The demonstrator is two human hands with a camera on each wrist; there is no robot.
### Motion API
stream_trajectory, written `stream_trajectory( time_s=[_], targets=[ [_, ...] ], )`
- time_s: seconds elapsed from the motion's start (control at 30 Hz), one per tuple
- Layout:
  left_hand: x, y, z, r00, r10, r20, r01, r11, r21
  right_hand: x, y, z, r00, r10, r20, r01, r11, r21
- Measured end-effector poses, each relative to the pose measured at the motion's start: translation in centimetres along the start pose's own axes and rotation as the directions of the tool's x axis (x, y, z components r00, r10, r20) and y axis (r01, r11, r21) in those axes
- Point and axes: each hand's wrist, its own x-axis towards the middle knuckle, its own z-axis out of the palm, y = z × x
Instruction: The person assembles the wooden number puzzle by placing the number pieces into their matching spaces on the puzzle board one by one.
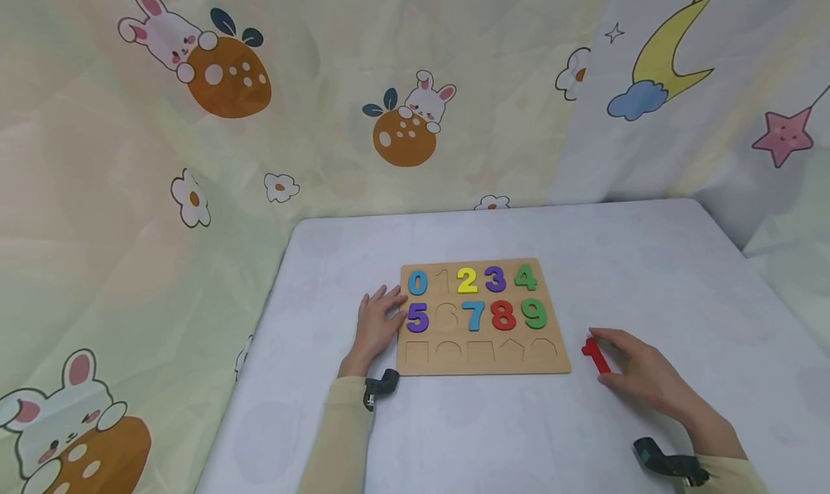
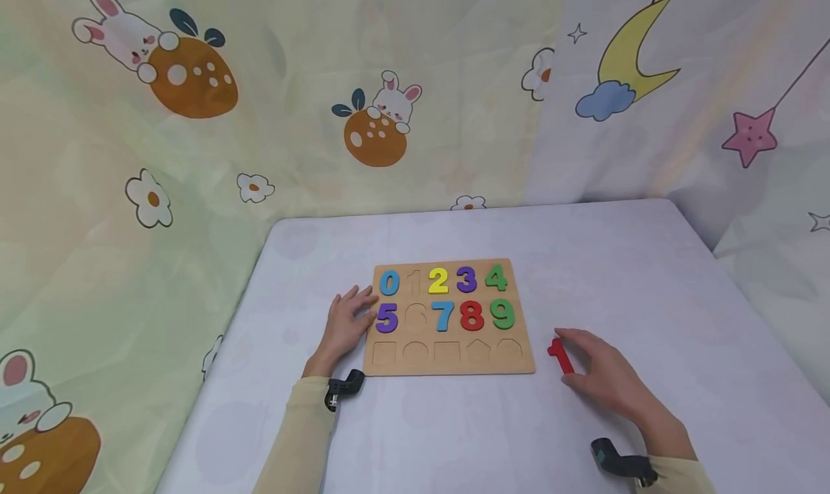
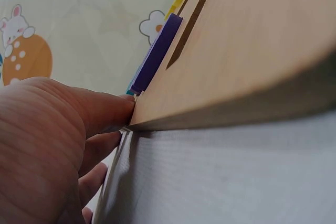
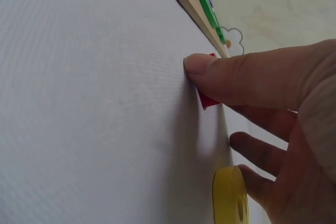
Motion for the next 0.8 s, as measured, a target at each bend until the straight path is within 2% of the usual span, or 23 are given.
stream_trajectory(
  time_s=[0.13,0.57,0.8],
  targets=[
    [-0.04,0.05,-0.01,1.000,-0.010,0.006,0.010,1.000,-0.003,0.01,-0.04,-0.03,1.000,0.006,0.021,-0.006,1.000,0.002],
    [0.10,-0.15,0.29,0.999,-0.046,0.021,0.045,0.999,0.014,0.13,0.08,-0.04,1.000,0.002,0.021,-0.003,1.000,0.004],
    [0.05,-0.16,0.26,0.998,-0.052,0.019,0.052,0.999,0.016,0.34,-0.02,0.00,1.000,0.006,-0.022,-0.006,1.000,-0.008]
  ],
)
